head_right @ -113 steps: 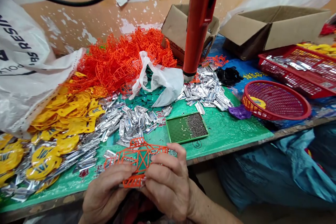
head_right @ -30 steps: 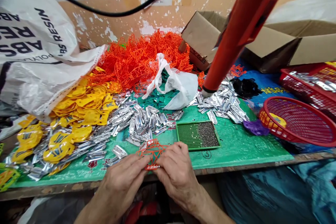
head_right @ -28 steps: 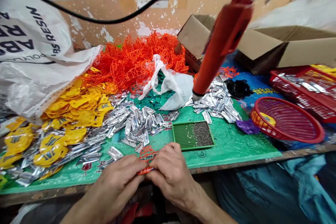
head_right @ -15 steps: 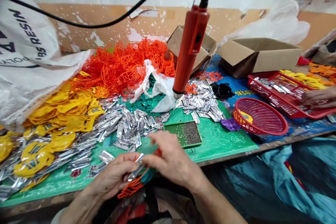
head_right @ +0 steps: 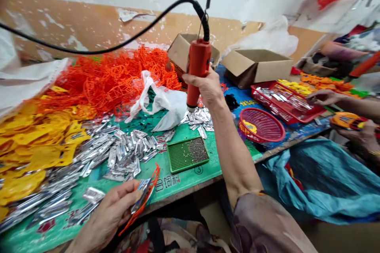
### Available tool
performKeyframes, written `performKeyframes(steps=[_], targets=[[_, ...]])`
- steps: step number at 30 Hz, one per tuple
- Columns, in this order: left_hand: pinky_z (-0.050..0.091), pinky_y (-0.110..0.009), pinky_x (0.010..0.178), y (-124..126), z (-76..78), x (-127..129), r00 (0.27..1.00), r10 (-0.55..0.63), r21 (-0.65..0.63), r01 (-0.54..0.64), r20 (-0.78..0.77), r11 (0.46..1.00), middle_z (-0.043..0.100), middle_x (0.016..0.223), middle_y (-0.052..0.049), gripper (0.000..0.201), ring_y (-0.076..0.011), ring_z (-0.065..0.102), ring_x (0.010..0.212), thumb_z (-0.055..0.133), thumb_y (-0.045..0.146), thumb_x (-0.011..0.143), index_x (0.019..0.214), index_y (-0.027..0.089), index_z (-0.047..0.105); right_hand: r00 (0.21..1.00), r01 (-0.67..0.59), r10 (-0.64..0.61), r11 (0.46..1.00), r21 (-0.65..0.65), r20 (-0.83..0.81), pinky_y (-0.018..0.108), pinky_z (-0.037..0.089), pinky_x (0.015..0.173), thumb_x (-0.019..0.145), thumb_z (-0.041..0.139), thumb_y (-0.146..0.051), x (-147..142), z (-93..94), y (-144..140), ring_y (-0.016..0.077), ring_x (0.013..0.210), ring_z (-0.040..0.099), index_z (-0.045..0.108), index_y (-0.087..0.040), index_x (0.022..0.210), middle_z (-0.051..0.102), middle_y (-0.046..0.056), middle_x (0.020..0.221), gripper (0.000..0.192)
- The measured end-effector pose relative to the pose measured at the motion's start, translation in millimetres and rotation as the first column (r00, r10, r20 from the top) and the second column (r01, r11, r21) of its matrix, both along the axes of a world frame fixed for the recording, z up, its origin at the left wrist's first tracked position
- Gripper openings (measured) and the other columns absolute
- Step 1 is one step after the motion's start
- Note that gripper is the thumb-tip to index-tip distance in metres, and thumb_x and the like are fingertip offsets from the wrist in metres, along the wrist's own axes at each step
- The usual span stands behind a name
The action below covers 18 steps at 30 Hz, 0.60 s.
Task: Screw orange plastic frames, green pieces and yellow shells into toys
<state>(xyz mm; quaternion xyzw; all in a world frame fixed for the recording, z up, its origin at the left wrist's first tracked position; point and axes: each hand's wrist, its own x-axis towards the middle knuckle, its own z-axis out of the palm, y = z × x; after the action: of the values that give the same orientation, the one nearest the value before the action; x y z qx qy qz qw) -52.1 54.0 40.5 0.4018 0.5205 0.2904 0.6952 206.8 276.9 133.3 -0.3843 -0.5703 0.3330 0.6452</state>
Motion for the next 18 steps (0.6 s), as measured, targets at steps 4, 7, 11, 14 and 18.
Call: performKeyframes(steps=[4,7,11,14,18], targets=[[0.032,-0.018,0.052,1,-6.5,0,1.0,-0.019,-0.02,0.019,-0.009,1.0,0.049,0.063,0.004,0.036,-0.0092,0.039,0.057,0.066,0.049,0.077,0.069,0.015,0.057,1.0,-0.018,0.018,1.0,-0.026,-0.005,0.039,0.053,0.082,0.066,0.075,-0.032,-10,-2.9,-11,0.0126,0.08,0.059,0.056,-0.016,0.1,0.061,-0.001,0.092,0.042],[0.037,-0.019,0.053,2,-7.7,3,1.0,0.023,-0.043,-0.023,-0.012,0.999,0.054,0.064,0.002,0.037,-0.0108,0.044,0.057,0.07,0.051,0.072,0.069,0.015,0.06,0.994,0.007,-0.003,0.999,-0.041,0.106,0.038,0.052,0.082,0.071,0.074,-0.038,-11,-17.2,-37,0.0136,0.083,0.058,0.055,-0.017,0.106,0.062,0.0,0.096,0.045],[0.043,-0.022,0.055,0,-9.1,-1,0.993,0.119,-0.093,-0.119,-0.004,0.988,0.059,0.064,0.002,0.037,-0.0133,0.051,0.058,0.075,0.05,0.066,0.07,0.016,0.063,0.918,0.119,-0.048,0.98,-0.157,0.393,0.039,0.053,0.08,0.08,0.067,-0.041,4,-56.2,-84,0.0207,0.096,0.059,0.052,-0.018,0.122,0.062,0.008,0.109,0.049],[0.048,-0.024,0.059,-4,-12.0,-12,0.98,0.197,-0.142,-0.193,0.015,0.971,0.063,0.068,0.001,0.036,-0.0155,0.057,0.062,0.078,0.047,0.065,0.079,0.017,0.066,0.702,0.09,0.08,0.976,-0.199,0.707,0.048,0.048,0.089,0.081,0.067,-0.041,26,-84.9,-117,0.0252,0.106,0.056,0.056,-0.017,0.118,0.06,0.011,0.113,0.046],[0.053,-0.026,0.064,-9,-14.5,-22,0.972,0.231,-0.204,-0.217,0.047,0.955,0.067,0.073,0.0,0.039,-0.0184,0.061,0.07,0.08,0.046,0.063,0.089,0.019,0.068,0.379,-0.143,0.211,0.975,-0.168,0.901,0.049,0.042,0.099,0.076,0.072,-0.046,39,-97.0,-135,0.027,0.117,0.046,0.054,-0.017,0.123,0.055,0.012,0.123,0.059]])
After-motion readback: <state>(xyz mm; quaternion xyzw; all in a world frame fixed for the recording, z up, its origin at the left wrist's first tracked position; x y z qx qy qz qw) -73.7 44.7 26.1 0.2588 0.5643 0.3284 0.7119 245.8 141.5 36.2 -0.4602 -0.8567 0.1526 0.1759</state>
